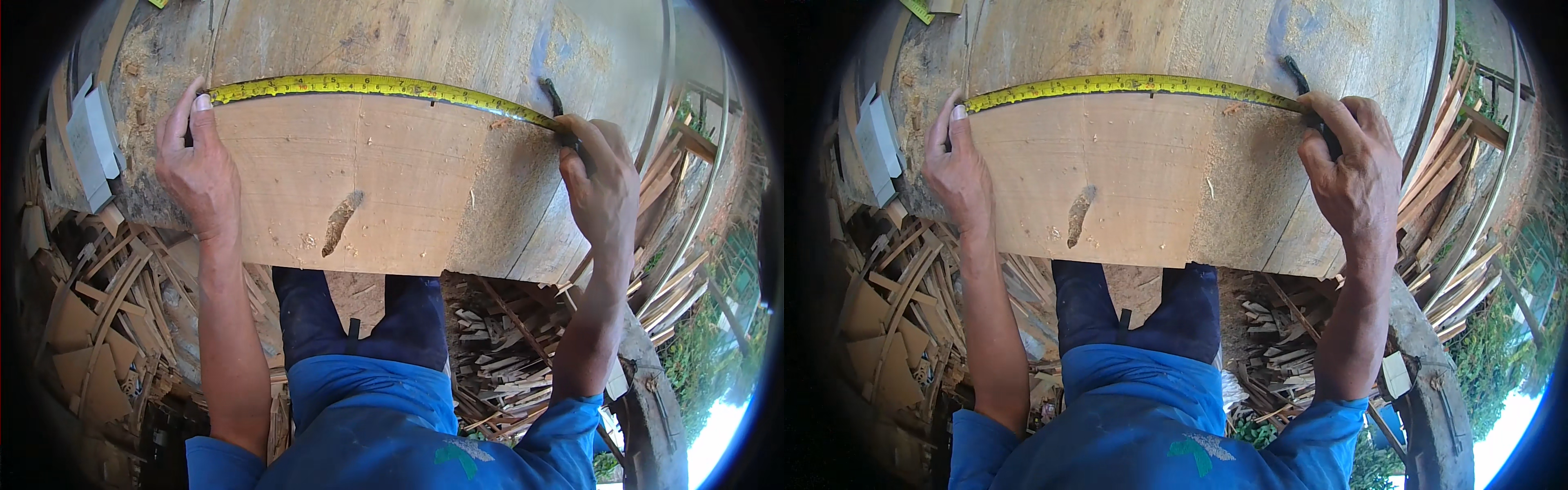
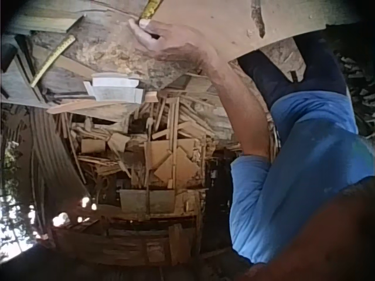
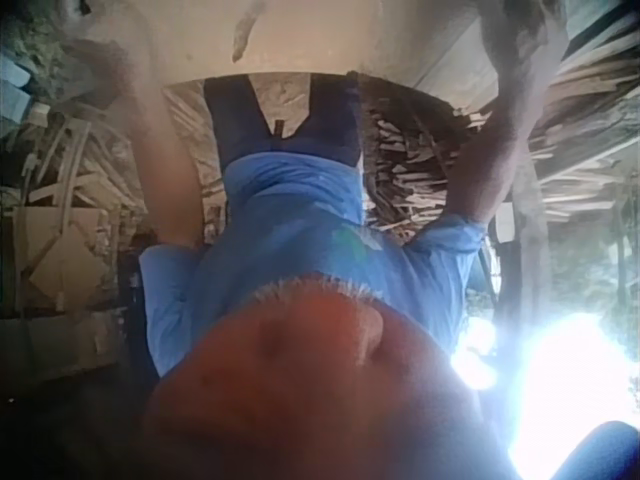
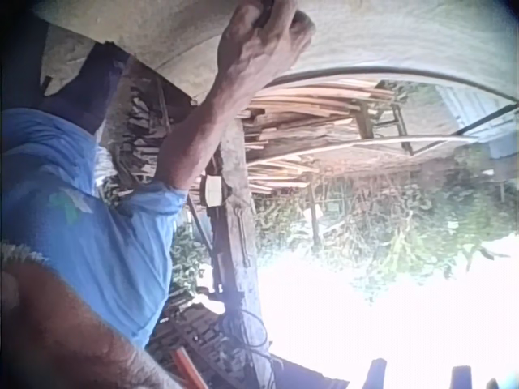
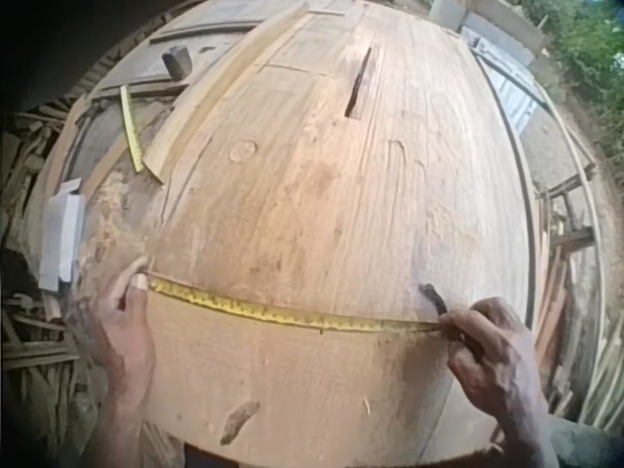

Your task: The person measures a wooden board using a tape measure and cuts it on a table saw, then sorts the resulting pieces into a pile of lumber.

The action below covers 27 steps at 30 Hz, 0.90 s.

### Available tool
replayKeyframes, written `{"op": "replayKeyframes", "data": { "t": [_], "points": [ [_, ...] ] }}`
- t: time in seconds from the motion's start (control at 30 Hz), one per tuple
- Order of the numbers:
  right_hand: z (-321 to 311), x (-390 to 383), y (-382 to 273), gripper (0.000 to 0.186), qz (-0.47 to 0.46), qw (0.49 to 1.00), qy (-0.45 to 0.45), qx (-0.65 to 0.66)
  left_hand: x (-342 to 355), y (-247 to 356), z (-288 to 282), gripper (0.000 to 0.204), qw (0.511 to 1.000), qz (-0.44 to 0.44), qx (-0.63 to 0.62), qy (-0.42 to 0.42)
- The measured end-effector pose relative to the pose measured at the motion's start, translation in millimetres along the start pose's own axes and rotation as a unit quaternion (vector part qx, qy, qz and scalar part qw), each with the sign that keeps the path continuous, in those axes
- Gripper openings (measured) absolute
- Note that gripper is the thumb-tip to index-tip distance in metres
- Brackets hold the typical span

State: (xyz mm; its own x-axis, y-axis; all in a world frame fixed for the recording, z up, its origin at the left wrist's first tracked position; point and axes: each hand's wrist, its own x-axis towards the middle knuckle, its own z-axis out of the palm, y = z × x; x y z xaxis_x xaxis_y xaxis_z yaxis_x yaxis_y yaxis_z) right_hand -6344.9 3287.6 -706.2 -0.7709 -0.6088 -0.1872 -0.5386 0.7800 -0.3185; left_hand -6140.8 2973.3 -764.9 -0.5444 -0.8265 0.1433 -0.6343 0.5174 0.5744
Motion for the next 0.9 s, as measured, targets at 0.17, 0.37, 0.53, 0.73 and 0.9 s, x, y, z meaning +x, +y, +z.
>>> {"op": "replayKeyframes", "data": {
  "t": [0.17, 0.37, 0.53, 0.73, 0.9],
  "points": [
    [2.2, 3.0, -0.1, 0.032, -0.006, 1.000, 0.007, 0.001, 0.5, 3.3, 1.3, 0.026, 1.000, -0.010, 0.013, 0.004],
    [1.9, 4.2, 0.8, 0.033, 0.007, 1.000, -0.005, 0.008, -0.3, 5.6, 3.4, 0.026, 1.000, -0.021, 0.017, 0.001],
    [4.0, 3.3, 3.0, 0.033, -0.002, 1.000, -0.001, 0.007, -1.0, 7.7, 2.6, 0.026, 1.000, -0.015, 0.023, 0.003],
    [3.6, -1.5, 3.6, 0.034, 0.001, 1.000, -0.003, 0.006, -1.2, 6.0, 3.0, 0.026, 1.000, -0.016, 0.012, 0.001],
    [3.9, -7.4, 6.9, 0.034, -0.009, 1.000, 0.002, 0.012, -1.3, 8.4, 2.8, 0.025, 0.999, -0.023, 0.030, -0.005]
  ]
}}
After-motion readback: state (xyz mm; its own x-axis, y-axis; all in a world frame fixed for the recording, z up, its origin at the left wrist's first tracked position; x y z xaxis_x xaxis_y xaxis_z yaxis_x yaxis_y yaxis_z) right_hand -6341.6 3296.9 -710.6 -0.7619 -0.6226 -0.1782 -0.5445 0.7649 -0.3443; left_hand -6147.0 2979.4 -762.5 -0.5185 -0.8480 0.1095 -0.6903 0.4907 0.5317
